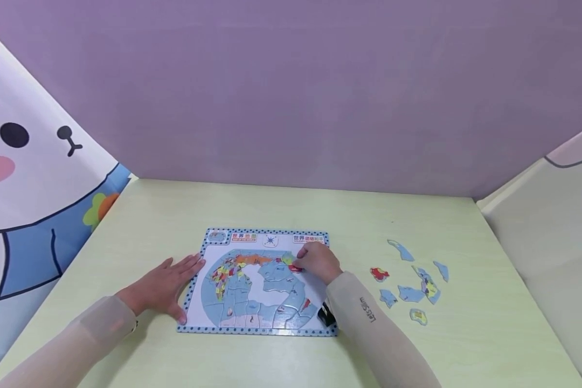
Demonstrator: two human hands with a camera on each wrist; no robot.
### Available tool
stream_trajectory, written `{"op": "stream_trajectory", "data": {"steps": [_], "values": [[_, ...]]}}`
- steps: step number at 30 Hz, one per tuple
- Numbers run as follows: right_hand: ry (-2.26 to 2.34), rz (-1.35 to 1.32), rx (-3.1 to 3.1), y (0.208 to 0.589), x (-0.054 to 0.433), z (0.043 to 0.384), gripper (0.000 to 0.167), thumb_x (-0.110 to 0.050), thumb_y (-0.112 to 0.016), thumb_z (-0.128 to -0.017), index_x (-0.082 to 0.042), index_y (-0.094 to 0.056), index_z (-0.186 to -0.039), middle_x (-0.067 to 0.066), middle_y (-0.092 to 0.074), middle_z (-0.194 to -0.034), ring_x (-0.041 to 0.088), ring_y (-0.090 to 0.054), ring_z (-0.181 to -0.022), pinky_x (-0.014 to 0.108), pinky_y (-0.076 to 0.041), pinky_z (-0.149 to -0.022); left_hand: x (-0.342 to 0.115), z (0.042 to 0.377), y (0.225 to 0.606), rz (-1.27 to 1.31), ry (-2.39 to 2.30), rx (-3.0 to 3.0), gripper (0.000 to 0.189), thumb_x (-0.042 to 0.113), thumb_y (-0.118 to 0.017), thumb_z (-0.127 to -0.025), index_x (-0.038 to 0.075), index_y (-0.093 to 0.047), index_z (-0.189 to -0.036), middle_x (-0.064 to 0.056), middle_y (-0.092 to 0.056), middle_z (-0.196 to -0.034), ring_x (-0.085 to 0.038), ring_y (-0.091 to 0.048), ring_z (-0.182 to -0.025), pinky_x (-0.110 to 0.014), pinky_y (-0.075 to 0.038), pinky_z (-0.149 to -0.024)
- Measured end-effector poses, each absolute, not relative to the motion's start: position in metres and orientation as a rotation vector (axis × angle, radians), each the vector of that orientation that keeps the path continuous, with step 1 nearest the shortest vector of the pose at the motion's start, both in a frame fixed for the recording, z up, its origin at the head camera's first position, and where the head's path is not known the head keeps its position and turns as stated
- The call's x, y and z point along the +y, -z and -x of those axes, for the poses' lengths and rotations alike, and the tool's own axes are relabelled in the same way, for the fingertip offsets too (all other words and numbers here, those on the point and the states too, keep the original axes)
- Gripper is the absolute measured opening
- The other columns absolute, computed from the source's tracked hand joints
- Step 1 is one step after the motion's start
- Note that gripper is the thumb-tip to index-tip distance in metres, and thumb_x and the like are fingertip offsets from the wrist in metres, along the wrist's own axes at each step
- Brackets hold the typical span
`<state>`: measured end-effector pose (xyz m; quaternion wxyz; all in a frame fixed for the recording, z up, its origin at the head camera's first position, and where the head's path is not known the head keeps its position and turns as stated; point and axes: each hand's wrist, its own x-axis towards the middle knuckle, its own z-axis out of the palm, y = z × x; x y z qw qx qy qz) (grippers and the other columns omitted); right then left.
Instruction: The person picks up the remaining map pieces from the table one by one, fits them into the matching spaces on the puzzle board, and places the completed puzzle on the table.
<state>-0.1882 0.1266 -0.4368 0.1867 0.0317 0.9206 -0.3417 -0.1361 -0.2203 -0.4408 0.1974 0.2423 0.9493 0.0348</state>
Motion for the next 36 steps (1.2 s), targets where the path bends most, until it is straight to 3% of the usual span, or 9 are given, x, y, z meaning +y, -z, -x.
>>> {"op": "stream_trajectory", "data": {"steps": [13,21,36], "values": [[1.074,0.255,2.575,0.44,0.142,0.192,0.021,-0.014,-0.071,-0.087,-0.007,-0.069,-0.107,0.002,-0.059,-0.086,0.018,-0.053,-0.081,0.029,-0.047,-0.073,-0.222,0.137,0.445,-0.678,-0.117,2.648,0.124,0.067,-0.079,-0.056,0.001,-0.029,-0.148,-0.017,-0.027,-0.155,-0.037,-0.019,-0.143,-0.065,-0.016,-0.108],[1.105,0.217,2.559,0.438,0.151,0.189,0.019,-0.014,-0.069,-0.089,-0.01,-0.068,-0.107,0.002,-0.061,-0.09,0.019,-0.055,-0.086,0.032,-0.048,-0.079,-0.224,0.139,0.448,-0.697,-0.099,2.656,0.125,0.069,-0.078,-0.056,0.001,-0.029,-0.148,-0.017,-0.027,-0.155,-0.037,-0.019,-0.143,-0.065,-0.017,-0.108],[1.171,0.253,2.547,0.434,0.162,0.184,0.015,-0.006,-0.064,-0.091,-0.004,-0.068,-0.105,0.005,-0.06,-0.09,0.02,-0.054,-0.084,0.028,-0.048,-0.073,-0.223,0.138,0.445,-0.686,-0.139,2.659,0.125,0.068,-0.079,-0.055,0.001,-0.029,-0.149,-0.017,-0.027,-0.155,-0.037,-0.019,-0.143,-0.066,-0.016,-0.108]]}}
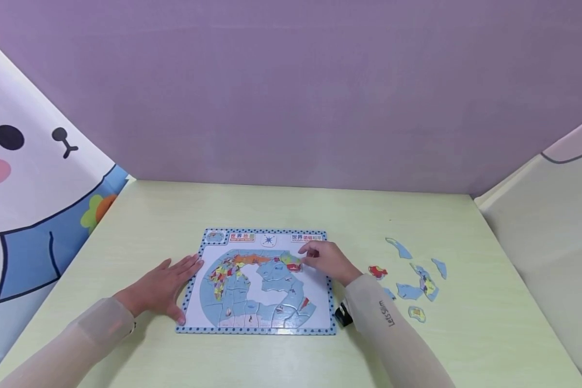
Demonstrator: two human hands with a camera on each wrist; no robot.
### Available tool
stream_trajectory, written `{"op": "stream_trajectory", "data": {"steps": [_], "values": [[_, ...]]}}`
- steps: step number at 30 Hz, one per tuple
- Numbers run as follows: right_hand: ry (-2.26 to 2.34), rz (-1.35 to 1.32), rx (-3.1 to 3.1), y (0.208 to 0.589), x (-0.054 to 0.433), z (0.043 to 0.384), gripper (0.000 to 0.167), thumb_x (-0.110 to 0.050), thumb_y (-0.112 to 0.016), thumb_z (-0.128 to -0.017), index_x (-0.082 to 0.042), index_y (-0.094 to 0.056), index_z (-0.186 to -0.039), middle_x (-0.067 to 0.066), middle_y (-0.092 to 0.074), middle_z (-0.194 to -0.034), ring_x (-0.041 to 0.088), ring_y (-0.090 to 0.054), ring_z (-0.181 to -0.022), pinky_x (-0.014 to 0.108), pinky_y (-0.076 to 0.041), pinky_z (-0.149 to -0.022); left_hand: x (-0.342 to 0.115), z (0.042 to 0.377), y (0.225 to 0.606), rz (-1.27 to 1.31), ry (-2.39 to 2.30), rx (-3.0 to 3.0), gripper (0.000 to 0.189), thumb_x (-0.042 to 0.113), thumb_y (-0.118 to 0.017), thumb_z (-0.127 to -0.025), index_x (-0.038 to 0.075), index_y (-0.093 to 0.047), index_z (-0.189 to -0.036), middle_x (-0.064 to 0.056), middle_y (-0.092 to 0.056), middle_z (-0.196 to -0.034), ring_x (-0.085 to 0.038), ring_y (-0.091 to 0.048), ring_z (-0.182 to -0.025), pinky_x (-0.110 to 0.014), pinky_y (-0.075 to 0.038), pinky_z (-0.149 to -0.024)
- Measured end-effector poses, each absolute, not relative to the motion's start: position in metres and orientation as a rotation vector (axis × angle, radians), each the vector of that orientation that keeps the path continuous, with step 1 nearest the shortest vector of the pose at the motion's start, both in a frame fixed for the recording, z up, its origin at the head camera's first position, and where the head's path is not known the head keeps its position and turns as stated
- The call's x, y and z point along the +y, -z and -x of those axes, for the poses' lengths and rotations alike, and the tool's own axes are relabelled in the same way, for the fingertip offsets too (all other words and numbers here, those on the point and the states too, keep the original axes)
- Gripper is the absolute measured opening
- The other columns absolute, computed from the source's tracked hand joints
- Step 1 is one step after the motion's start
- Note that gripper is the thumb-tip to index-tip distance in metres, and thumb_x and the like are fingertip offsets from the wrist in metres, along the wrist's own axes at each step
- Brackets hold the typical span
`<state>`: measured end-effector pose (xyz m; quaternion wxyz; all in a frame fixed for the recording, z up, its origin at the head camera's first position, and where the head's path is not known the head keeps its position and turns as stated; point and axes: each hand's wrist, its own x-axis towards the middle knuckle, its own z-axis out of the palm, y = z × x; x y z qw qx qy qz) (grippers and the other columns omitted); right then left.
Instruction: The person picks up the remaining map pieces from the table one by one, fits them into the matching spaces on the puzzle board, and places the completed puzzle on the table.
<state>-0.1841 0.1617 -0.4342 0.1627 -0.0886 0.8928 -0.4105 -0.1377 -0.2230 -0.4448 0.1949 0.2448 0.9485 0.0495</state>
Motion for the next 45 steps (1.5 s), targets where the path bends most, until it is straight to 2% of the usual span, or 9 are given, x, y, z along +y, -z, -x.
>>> {"op": "stream_trajectory", "data": {"steps": [16,32,45], "values": [[1.169,0.303,2.582,0.435,0.18,0.188,0.016,-0.005,-0.064,-0.091,-0.001,-0.067,-0.106,0.005,-0.059,-0.087,0.02,-0.053,-0.082,0.028,-0.048,-0.073,-0.224,0.138,0.446,-0.697,-0.107,2.665,0.124,0.068,-0.078,-0.057,0.001,-0.029,-0.149,-0.017,-0.027,-0.155,-0.037,-0.019,-0.143,-0.066,-0.017,-0.108],[1.158,0.279,2.599,0.436,0.199,0.189,0.019,-0.007,-0.064,-0.091,-0.001,-0.066,-0.109,0.008,-0.062,-0.098,0.022,-0.055,-0.088,0.032,-0.05,-0.078,-0.223,0.136,0.446,-0.687,-0.091,2.669,0.125,0.069,-0.078,-0.056,0.001,-0.029,-0.149,-0.016,-0.028,-0.154,-0.036,-0.02,-0.143,-0.065,-0.018,-0.107],[1.135,0.29,2.629,0.435,0.212,0.189,0.022,-0.007,-0.063,-0.09,0.001,-0.065,-0.111,0.007,-0.061,-0.093,0.021,-0.055,-0.087,0.033,-0.048,-0.077,-0.222,0.137,0.444,-0.667,-0.105,2.658,0.126,0.069,-0.077,-0.056,0.002,-0.027,-0.15,-0.015,-0.025,-0.156,-0.035,-0.017,-0.144,-0.065,-0.016,-0.108]]}}
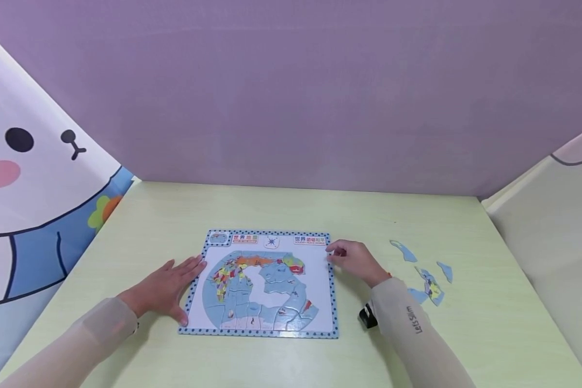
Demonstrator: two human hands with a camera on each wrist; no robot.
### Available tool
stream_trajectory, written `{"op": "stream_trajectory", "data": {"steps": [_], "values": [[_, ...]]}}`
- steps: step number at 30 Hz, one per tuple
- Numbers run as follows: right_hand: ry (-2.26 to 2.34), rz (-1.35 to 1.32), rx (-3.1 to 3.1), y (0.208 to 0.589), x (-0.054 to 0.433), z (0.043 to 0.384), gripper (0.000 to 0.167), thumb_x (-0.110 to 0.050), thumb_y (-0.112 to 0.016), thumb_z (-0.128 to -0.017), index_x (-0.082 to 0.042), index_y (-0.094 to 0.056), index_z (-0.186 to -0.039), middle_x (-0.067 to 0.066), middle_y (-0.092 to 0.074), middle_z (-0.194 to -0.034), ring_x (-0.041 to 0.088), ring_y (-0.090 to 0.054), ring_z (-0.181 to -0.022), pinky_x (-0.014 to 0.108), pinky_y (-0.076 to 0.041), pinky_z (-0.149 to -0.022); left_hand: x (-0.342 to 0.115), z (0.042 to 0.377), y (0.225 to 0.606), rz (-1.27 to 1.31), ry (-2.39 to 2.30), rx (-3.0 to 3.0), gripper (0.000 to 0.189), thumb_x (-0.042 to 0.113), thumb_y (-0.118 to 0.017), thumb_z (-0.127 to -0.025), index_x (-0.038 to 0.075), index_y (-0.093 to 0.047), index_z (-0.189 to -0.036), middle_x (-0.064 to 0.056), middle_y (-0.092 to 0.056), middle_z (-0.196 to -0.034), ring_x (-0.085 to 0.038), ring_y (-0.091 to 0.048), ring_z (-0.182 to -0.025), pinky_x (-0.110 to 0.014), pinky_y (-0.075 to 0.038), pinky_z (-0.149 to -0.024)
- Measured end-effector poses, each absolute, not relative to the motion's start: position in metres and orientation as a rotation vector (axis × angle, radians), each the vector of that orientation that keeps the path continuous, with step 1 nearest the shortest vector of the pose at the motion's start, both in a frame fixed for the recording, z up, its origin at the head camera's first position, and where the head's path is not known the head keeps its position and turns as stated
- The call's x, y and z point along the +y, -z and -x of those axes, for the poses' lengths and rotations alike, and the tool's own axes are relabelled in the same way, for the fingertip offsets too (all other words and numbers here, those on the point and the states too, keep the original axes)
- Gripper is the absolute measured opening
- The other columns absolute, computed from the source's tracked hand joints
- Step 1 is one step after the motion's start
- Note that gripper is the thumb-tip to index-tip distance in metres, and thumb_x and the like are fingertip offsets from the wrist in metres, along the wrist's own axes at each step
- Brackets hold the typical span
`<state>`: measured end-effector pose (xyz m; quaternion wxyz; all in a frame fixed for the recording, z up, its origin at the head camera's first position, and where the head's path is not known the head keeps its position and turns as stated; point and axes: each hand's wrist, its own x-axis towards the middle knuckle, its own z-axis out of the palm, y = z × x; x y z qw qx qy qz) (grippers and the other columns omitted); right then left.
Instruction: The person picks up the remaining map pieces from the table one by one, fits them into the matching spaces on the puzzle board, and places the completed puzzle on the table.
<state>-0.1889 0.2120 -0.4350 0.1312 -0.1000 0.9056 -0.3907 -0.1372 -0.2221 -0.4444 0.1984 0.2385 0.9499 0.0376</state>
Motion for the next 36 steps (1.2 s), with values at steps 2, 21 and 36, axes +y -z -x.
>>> {"op": "stream_trajectory", "data": {"steps": [2,21,36], "values": [[1.135,0.3,2.636,0.435,0.215,0.188,0.022,-0.006,-0.063,-0.09,0.002,-0.065,-0.111,0.007,-0.062,-0.093,0.021,-0.056,-0.088,0.034,-0.049,-0.078,-0.222,0.138,0.445,-0.66,-0.104,2.655,0.126,0.069,-0.078,-0.056,0.002,-0.027,-0.15,-0.014,-0.024,-0.156,-0.035,-0.016,-0.144,-0.065,-0.015,-0.109],[1.155,0.158,2.653,0.432,0.252,0.181,0.025,-0.009,-0.061,-0.092,0.0,-0.063,-0.115,0.01,-0.06,-0.092,0.014,-0.042,-0.049,0.024,-0.037,-0.04,-0.224,0.139,0.446,-0.696,-0.092,2.652,0.126,0.071,-0.076,-0.056,0.001,-0.028,-0.149,-0.017,-0.026,-0.155,-0.037,-0.018,-0.143,-0.065,-0.018,-0.108],[1.12,0.126,2.734,0.436,0.292,0.174,0.028,-0.011,-0.063,-0.092,0.004,-0.062,-0.116,0.018,-0.062,-0.105,0.029,-0.059,-0.092,0.032,-0.051,-0.07,-0.224,0.14,0.448,-0.691,-0.12,2.655,0.126,0.07,-0.077,-0.055,0.001,-0.029,-0.149,-0.017,-0.026,-0.155,-0.037,-0.019,-0.143,-0.065,-0.017,-0.108]]}}
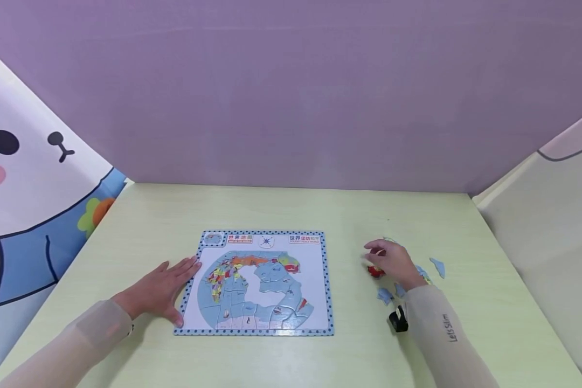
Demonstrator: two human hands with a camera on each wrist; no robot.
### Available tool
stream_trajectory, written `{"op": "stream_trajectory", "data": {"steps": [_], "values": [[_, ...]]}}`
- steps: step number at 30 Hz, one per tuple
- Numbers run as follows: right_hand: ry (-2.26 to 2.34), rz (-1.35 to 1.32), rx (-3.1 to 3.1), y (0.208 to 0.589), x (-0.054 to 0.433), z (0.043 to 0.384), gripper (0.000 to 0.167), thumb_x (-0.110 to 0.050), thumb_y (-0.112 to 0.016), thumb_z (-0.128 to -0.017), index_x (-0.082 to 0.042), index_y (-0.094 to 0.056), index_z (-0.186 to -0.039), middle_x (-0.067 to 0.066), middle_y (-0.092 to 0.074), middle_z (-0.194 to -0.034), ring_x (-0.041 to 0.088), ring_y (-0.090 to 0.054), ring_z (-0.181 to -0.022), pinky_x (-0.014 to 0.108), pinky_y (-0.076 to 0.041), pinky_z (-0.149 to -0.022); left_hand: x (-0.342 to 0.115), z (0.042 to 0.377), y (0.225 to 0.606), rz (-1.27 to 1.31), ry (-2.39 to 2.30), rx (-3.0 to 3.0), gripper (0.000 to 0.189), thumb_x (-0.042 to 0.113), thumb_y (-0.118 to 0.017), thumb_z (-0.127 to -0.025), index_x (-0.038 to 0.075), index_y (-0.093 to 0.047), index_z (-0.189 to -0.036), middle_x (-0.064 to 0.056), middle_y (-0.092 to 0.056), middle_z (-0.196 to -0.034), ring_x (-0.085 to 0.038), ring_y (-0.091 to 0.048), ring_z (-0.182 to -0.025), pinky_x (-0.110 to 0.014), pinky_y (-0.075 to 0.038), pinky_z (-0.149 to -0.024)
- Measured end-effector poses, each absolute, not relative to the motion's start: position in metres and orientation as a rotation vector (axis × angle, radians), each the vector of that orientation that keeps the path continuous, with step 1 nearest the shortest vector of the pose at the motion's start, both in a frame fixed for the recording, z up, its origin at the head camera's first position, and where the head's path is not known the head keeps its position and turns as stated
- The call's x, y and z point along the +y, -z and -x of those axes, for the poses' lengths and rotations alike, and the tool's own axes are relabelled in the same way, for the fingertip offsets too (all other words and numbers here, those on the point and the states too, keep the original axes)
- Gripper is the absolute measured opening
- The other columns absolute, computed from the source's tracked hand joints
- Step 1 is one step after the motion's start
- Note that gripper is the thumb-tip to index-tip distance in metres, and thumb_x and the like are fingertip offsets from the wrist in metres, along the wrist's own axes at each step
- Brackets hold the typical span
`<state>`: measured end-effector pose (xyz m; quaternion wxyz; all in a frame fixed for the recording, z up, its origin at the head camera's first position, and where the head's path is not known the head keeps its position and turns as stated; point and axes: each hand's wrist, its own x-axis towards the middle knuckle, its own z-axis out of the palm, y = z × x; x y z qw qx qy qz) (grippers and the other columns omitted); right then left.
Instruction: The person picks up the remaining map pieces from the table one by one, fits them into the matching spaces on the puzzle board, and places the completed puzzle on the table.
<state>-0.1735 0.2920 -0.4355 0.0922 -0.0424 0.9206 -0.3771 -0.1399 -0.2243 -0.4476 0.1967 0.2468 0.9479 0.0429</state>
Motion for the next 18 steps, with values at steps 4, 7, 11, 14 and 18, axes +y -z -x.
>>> {"op": "stream_trajectory", "data": {"steps": [4,7,11,14,18], "values": [[1.099,0.083,2.757,0.435,0.302,0.172,0.03,-0.012,-0.062,-0.093,0.005,-0.06,-0.118,0.021,-0.061,-0.108,0.032,-0.058,-0.095,0.034,-0.051,-0.073,-0.224,0.14,0.448,-0.689,-0.129,2.658,0.126,0.069,-0.078,-0.055,0.001,-0.029,-0.149,-0.017,-0.026,-0.155,-0.037,-0.019,-0.143,-0.065,-0.017,-0.108],[1.096,0.07,2.765,0.437,0.307,0.172,0.03,-0.011,-0.062,-0.093,0.006,-0.06,-0.118,0.022,-0.061,-0.108,0.033,-0.058,-0.096,0.037,-0.051,-0.077,-0.224,0.14,0.448,-0.677,-0.131,2.656,0.126,0.069,-0.078,-0.055,0.001,-0.028,-0.149,-0.017,-0.025,-0.155,-0.037,-0.018,-0.143,-0.065,-0.016,-0.108],[1.079,0.071,2.776,0.441,0.312,0.174,0.03,-0.01,-0.062,-0.092,0.006,-0.06,-0.117,0.022,-0.061,-0.108,0.034,-0.058,-0.095,0.041,-0.05,-0.079,-0.224,0.139,0.448,-0.664,-0.14,2.652,0.126,0.068,-0.078,-0.055,0.002,-0.027,-0.15,-0.016,-0.024,-0.156,-0.036,-0.017,-0.143,-0.066,-0.015,-0.108],[1.065,0.075,2.784,0.442,0.315,0.176,0.03,-0.011,-0.062,-0.092,0.006,-0.06,-0.117,0.023,-0.061,-0.107,0.034,-0.058,-0.095,0.043,-0.049,-0.079,-0.225,0.138,0.448,-0.667,-0.151,2.652,0.126,0.068,-0.078,-0.055,0.001,-0.027,-0.149,-0.016,-0.024,-0.156,-0.037,-0.017,-0.143,-0.066,-0.015,-0.108],[1.053,0.092,2.8,0.443,0.319,0.176,0.03,-0.01,-0.062,-0.092,0.007,-0.06,-0.117,0.023,-0.062,-0.106,0.036,-0.058,-0.095,0.047,-0.05,-0.08,-0.225,0.138,0.447,-0.668,-0.155,2.651,0.127,0.069,-0.078,-0.055,0.002,-0.027,-0.15,-0.016,-0.024,-0.156,-0.037,-0.016,-0.143,-0.066,-0.015,-0.108]]}}
